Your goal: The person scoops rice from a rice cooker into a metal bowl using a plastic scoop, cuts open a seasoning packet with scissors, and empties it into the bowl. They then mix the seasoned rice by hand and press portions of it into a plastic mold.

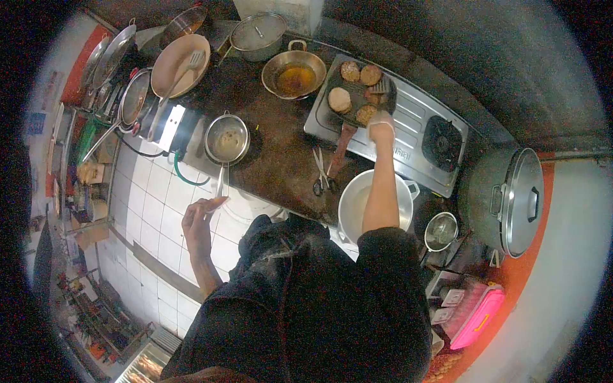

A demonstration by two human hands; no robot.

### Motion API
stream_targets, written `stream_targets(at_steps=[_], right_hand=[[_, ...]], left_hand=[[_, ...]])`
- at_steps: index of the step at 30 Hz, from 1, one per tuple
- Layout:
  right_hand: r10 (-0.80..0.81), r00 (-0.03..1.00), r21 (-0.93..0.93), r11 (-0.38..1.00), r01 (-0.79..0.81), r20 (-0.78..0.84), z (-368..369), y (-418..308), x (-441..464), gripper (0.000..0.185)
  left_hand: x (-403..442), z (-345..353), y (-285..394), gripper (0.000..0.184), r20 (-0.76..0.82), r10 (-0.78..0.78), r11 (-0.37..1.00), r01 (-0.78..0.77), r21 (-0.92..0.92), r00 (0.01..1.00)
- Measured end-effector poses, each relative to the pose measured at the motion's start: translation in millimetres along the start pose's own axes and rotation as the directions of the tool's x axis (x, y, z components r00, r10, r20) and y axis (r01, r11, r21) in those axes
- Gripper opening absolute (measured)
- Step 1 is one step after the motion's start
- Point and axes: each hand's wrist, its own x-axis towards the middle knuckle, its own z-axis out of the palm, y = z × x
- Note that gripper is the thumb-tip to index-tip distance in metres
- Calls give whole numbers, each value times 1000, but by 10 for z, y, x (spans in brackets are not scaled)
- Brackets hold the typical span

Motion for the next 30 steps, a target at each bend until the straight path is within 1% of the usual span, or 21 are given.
stream_targets(at_steps=[2, 3, 4, 5, 6, 7, 8, 9, 10, 11, 12, 14, 16, 18, 20, 21, 23, 24, 26, 27, 30], right_hand=[[18, 991, 261, 964, -52, 133, 44, 92, 9, 12], [129, 975, 480, 854, -203, 183, -9, 56, -55, 14], [222, 940, 658, 673, -339, 258, -86, 3, -156, 17], [287, 892, 780, 437, -447, 350, -165, -52, -254, 20], [319, 832, 838, 165, -521, 454, -247, -126, -336, 23], [315, 766, 825, -123, -552, 560, -300, -193, -377, 26], [312, 767, 824, -123, -553, 561, -339, -270, -389, 26], [457, 856, 826, 367, -429, 242, -377, -350, -405, 23], [414, 903, 566, 774, -283, -115, -451, -451, -425, 23], [468, 882, 396, 823, -408, -64, -691, -630, -432, 28], [472, 879, 394, 822, -411, -65, -752, -663, -431, 28], [427, 903, 138, 898, -418, -46, -838, -696, -426, 34], [452, 891, 162, 883, -440, -44, -1076, -903, -439, 36], [474, 880, 188, 868, -460, -36, -1110, -973, -514, 39], [470, 882, 132, 876, -464, -18, -1004, -967, -559, 42], [470, 883, 135, 876, -463, -19, -1015, -1017, -540, 42], [400, 913, 72, 911, -406, 82, -1044, -1105, -546, 40], [401, 912, 70, 911, -407, 85, -998, -1052, -541, 40], [385, 922, 25, 922, -386, 35, -852, -854, -455, 40], [432, 900, 17, 901, -434, 49, -849, -813, -409, 39], [396, 917, 63, 915, -398, 42, -868, -850, -392, 40]], left_hand=[[-4, 19, 1, 20, -21, 2, 1000, -2, -20, 1000], [2, 21, -5, 20, -22, 3, 1000, -4, -23, 1000], [4, 19, -13, 19, -28, -3, 1000, 3, -10, 1000], [9, 19, -25, 17, -35, -9, 1000, 9, 3, 999], [17, 9, -43, 17, -36, -8, 1000, 8, 0, 999], [31, -9, -63, 17, -26, -2, 1000, 1, -14, 1000], [36, -21, -71, 16, -18, 5, 1000, -5, -28, 1000], [36, -14, -59, 16, -21, 4, 1000, -4, -27, 1000], [42, 7, -37, 16, -31, -9, 1000, 8, -26, 999], [41, 28, -17, 16, -38, -23, 999, 22, -25, 999], [38, 51, -4, 16, -33, -26, 999, 25, -25, 999], [48, 91, 20, 16, -11, -19, 1000, 19, -18, 1000], [61, 103, 43, 14, 2, -26, 999, 26, -43, 1000], [55, 96, 49, 11, 11, -32, 997, 33, -65, 999], [57, 90, 39, 19, 27, -18, 999, 19, -37, 999], [65, 95, 46, 19, 27, -15, 999, 16, -36, 1000], [44, 109, 51, 21, 10, -25, 1000, 25, -15, 1000], [45, 94, 39, 21, 10, -28, 999, 29, -14, 1000], [69, 36, -8, 21, -3, -17, 1000, 17, -21, 1000], [62, 7, -31, 21, -6, -16, 1000, 16, -21, 1000], [79, -46, -43, 20, -2, 13, 1000, -13, 7, 1000]])
